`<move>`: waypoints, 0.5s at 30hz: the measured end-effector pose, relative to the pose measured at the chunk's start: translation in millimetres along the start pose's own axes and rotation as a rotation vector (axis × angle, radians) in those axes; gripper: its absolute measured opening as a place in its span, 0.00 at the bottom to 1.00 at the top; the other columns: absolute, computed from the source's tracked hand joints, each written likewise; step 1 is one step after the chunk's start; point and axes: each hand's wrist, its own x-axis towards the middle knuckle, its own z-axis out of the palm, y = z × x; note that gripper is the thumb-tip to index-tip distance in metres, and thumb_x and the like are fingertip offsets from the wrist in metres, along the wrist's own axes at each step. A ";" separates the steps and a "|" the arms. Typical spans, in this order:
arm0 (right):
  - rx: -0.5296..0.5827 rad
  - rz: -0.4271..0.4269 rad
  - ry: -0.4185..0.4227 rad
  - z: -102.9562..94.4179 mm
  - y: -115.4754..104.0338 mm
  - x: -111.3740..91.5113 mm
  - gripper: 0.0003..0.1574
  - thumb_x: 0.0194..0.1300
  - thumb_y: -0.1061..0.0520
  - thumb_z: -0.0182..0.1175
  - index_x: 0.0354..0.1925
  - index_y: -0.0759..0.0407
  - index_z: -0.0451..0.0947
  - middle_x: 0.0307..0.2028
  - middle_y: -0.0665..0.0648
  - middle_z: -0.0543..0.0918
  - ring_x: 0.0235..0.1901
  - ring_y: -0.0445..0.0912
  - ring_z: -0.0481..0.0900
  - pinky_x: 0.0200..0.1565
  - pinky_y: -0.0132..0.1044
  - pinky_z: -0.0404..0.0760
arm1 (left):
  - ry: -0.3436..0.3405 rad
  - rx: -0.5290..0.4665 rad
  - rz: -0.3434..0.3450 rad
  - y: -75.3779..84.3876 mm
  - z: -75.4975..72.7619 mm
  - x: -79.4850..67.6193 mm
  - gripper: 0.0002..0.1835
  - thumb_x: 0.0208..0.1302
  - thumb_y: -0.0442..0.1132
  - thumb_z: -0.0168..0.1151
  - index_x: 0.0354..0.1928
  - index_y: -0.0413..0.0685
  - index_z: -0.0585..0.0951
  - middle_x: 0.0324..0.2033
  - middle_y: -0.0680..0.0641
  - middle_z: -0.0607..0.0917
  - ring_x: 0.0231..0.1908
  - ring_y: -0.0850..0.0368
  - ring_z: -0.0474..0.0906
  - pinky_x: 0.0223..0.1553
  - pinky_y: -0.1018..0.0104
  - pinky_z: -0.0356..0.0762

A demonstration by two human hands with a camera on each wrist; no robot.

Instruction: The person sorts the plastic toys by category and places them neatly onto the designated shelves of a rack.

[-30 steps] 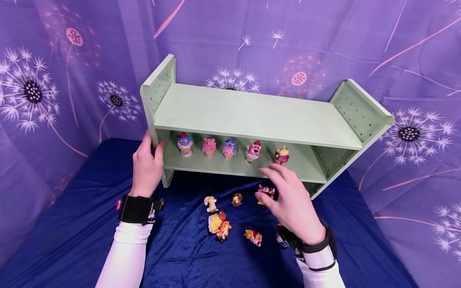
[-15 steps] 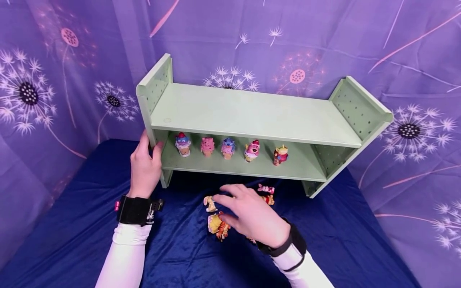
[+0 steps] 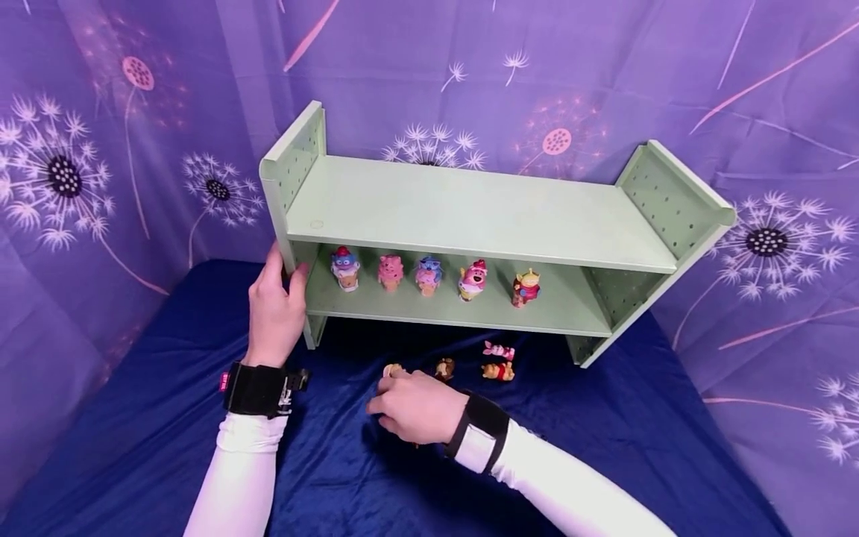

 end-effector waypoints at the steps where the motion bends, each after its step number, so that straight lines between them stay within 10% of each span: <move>1: -0.033 0.009 -0.018 2.3 -1.9 0.0 0.10 0.67 0.48 0.63 0.46 0.39 0.83 0.39 0.45 0.77 0.41 0.39 0.76 0.34 0.33 0.74 | -0.002 -0.002 -0.002 0.3 0.6 -0.5 0.25 0.73 0.37 0.55 0.70 0.55 0.68 0.57 0.44 0.77 0.56 0.47 0.74 0.54 0.50 0.70; 15: -0.215 0.223 -0.115 22.8 -23.8 2.9 0.05 0.60 0.44 0.66 0.30 0.40 0.83 0.33 0.47 0.76 0.36 0.42 0.74 0.32 0.35 0.72 | 0.017 -0.006 0.013 -0.3 1.7 -0.5 0.26 0.73 0.38 0.56 0.71 0.57 0.68 0.57 0.45 0.78 0.56 0.47 0.75 0.53 0.50 0.70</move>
